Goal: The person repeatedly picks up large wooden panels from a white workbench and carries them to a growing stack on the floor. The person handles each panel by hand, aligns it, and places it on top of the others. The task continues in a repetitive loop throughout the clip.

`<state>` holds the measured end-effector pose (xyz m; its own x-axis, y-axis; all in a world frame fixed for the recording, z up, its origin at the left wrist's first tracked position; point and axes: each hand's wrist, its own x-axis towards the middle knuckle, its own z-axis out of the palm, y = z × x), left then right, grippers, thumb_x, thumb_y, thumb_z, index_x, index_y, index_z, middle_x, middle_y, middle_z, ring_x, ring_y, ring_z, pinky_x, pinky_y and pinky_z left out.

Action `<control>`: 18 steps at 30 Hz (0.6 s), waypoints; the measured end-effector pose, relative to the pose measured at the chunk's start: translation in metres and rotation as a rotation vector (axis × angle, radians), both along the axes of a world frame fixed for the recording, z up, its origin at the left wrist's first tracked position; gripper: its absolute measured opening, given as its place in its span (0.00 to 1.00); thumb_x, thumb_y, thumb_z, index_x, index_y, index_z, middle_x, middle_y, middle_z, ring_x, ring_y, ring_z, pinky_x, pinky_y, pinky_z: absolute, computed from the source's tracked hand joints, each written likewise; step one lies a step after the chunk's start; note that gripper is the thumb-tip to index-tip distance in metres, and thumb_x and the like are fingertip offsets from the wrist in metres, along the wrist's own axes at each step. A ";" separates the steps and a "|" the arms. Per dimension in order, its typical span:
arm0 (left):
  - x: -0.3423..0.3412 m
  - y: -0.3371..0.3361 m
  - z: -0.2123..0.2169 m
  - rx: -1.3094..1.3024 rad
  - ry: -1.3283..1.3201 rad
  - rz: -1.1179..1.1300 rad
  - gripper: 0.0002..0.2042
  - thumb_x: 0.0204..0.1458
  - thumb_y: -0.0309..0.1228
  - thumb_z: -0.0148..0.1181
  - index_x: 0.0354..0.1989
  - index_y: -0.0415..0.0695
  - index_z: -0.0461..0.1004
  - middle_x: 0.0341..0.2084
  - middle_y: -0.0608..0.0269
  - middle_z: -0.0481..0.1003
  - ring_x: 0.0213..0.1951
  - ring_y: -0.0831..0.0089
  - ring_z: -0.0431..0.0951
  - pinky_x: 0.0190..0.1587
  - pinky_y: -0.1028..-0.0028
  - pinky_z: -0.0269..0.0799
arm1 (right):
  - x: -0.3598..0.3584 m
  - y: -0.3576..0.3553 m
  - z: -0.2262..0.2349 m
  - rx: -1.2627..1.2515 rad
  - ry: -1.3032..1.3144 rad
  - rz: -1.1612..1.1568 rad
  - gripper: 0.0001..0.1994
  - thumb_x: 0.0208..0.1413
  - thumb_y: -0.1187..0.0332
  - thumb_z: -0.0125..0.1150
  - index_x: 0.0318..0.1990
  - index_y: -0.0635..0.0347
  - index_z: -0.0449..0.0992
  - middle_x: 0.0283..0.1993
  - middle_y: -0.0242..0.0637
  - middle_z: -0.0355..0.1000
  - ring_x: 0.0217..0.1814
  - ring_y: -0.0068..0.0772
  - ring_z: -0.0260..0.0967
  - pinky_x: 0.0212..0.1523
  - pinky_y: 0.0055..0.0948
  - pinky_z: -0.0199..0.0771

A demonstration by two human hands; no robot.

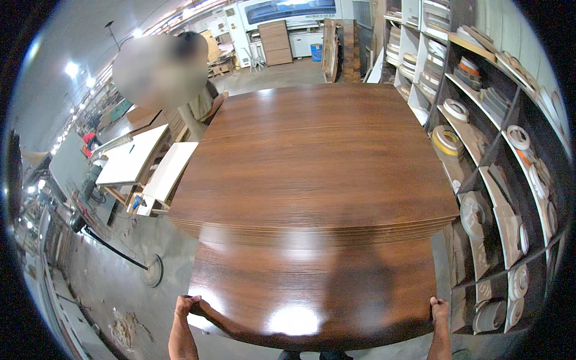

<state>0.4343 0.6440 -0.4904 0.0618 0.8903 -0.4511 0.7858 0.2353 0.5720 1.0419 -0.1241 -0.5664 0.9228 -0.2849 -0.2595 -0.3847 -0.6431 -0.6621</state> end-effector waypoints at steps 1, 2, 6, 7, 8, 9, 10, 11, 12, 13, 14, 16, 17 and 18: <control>0.003 -0.002 0.005 -0.008 -0.030 -0.013 0.29 0.32 0.41 0.76 0.37 0.27 0.76 0.31 0.47 0.78 0.33 0.66 0.78 0.38 0.69 0.73 | 0.001 0.005 0.011 -0.019 0.024 0.036 0.19 0.45 0.60 0.68 0.37 0.67 0.73 0.37 0.39 0.71 0.37 0.34 0.66 0.39 0.35 0.69; 0.006 -0.004 0.009 -0.041 -0.128 -0.002 0.29 0.36 0.43 0.73 0.37 0.27 0.75 0.28 0.50 0.78 0.30 0.67 0.77 0.34 0.69 0.73 | 0.001 0.010 0.023 -0.046 0.071 0.060 0.19 0.45 0.60 0.68 0.37 0.67 0.73 0.38 0.41 0.72 0.37 0.35 0.67 0.39 0.35 0.69; 0.012 -0.009 0.020 -0.011 -0.058 0.039 0.26 0.33 0.39 0.75 0.33 0.27 0.77 0.27 0.49 0.78 0.30 0.64 0.78 0.35 0.68 0.74 | 0.001 0.026 0.062 0.015 0.210 0.072 0.11 0.49 0.67 0.63 0.28 0.61 0.66 0.30 0.28 0.60 0.35 0.25 0.55 0.39 0.25 0.57; 0.013 -0.008 0.021 -0.046 -0.065 0.070 0.25 0.33 0.38 0.75 0.33 0.27 0.77 0.28 0.49 0.78 0.30 0.65 0.79 0.36 0.68 0.74 | 0.000 0.028 0.066 -0.029 0.258 0.044 0.12 0.49 0.66 0.63 0.29 0.60 0.66 0.30 0.28 0.60 0.36 0.25 0.55 0.41 0.23 0.55; 0.013 -0.009 0.020 -0.039 -0.057 0.079 0.25 0.33 0.38 0.75 0.33 0.27 0.77 0.28 0.49 0.78 0.30 0.65 0.79 0.35 0.68 0.74 | 0.000 0.027 0.067 -0.059 0.230 0.088 0.12 0.49 0.64 0.64 0.30 0.60 0.68 0.31 0.29 0.63 0.35 0.28 0.58 0.40 0.27 0.59; 0.013 -0.008 0.019 -0.032 -0.045 0.087 0.25 0.33 0.38 0.75 0.33 0.27 0.77 0.28 0.49 0.78 0.30 0.65 0.79 0.35 0.68 0.74 | 0.000 0.027 0.067 -0.090 0.206 0.131 0.12 0.49 0.62 0.64 0.31 0.61 0.70 0.31 0.30 0.66 0.33 0.30 0.62 0.38 0.30 0.62; 0.012 -0.008 0.017 -0.003 -0.031 0.076 0.25 0.33 0.37 0.75 0.34 0.26 0.76 0.28 0.50 0.78 0.31 0.64 0.79 0.35 0.68 0.74 | 0.001 0.025 0.064 -0.117 0.185 0.172 0.13 0.49 0.61 0.64 0.32 0.61 0.72 0.31 0.31 0.69 0.32 0.33 0.65 0.37 0.33 0.66; 0.012 -0.007 0.015 -0.001 -0.023 0.076 0.25 0.33 0.37 0.75 0.34 0.26 0.77 0.28 0.50 0.78 0.30 0.64 0.79 0.35 0.68 0.74 | 0.002 0.023 0.061 -0.146 0.164 0.211 0.14 0.49 0.59 0.65 0.34 0.61 0.74 0.32 0.32 0.73 0.31 0.35 0.69 0.36 0.37 0.70; 0.011 -0.006 0.013 0.018 -0.010 0.076 0.25 0.33 0.36 0.75 0.33 0.26 0.77 0.27 0.50 0.78 0.30 0.65 0.79 0.34 0.68 0.74 | 0.004 0.021 0.057 -0.173 0.146 0.220 0.13 0.49 0.60 0.64 0.33 0.61 0.73 0.31 0.33 0.72 0.31 0.35 0.68 0.37 0.37 0.69; 0.010 -0.005 0.011 0.042 0.017 0.079 0.25 0.33 0.36 0.75 0.33 0.26 0.77 0.27 0.50 0.78 0.30 0.65 0.79 0.34 0.68 0.74 | 0.006 0.018 0.053 -0.166 0.145 0.219 0.12 0.49 0.61 0.63 0.32 0.61 0.72 0.31 0.33 0.71 0.32 0.36 0.67 0.37 0.37 0.69; 0.008 -0.005 0.010 0.020 -0.019 0.079 0.24 0.32 0.36 0.76 0.32 0.26 0.77 0.26 0.51 0.78 0.28 0.65 0.78 0.33 0.68 0.74 | 0.008 0.016 0.049 -0.142 0.147 0.206 0.11 0.50 0.62 0.62 0.31 0.60 0.71 0.31 0.33 0.70 0.32 0.36 0.66 0.38 0.38 0.69; 0.008 -0.003 0.009 0.029 0.011 0.065 0.24 0.32 0.36 0.76 0.32 0.26 0.77 0.26 0.51 0.78 0.28 0.66 0.78 0.32 0.68 0.73 | 0.012 0.011 0.042 -0.082 0.140 0.196 0.10 0.50 0.64 0.61 0.29 0.60 0.69 0.30 0.33 0.68 0.32 0.36 0.65 0.40 0.39 0.69; 0.008 -0.003 0.009 0.031 0.049 0.063 0.24 0.32 0.36 0.76 0.31 0.26 0.77 0.26 0.52 0.78 0.28 0.66 0.78 0.32 0.68 0.73 | 0.015 0.009 0.037 -0.045 0.126 0.187 0.09 0.50 0.65 0.60 0.29 0.60 0.68 0.29 0.34 0.67 0.33 0.36 0.64 0.40 0.39 0.69; 0.009 -0.003 0.010 0.017 0.011 0.083 0.24 0.31 0.36 0.76 0.31 0.26 0.76 0.25 0.51 0.78 0.28 0.65 0.78 0.33 0.68 0.73 | 0.016 0.005 0.031 0.004 0.109 0.174 0.09 0.50 0.66 0.59 0.28 0.59 0.66 0.29 0.34 0.66 0.33 0.36 0.63 0.41 0.39 0.68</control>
<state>0.4430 0.6414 -0.4802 -0.0171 0.8996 -0.4363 0.7704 0.2901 0.5678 1.0581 -0.1187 -0.5350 0.9244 -0.1220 -0.3615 -0.3373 -0.7040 -0.6250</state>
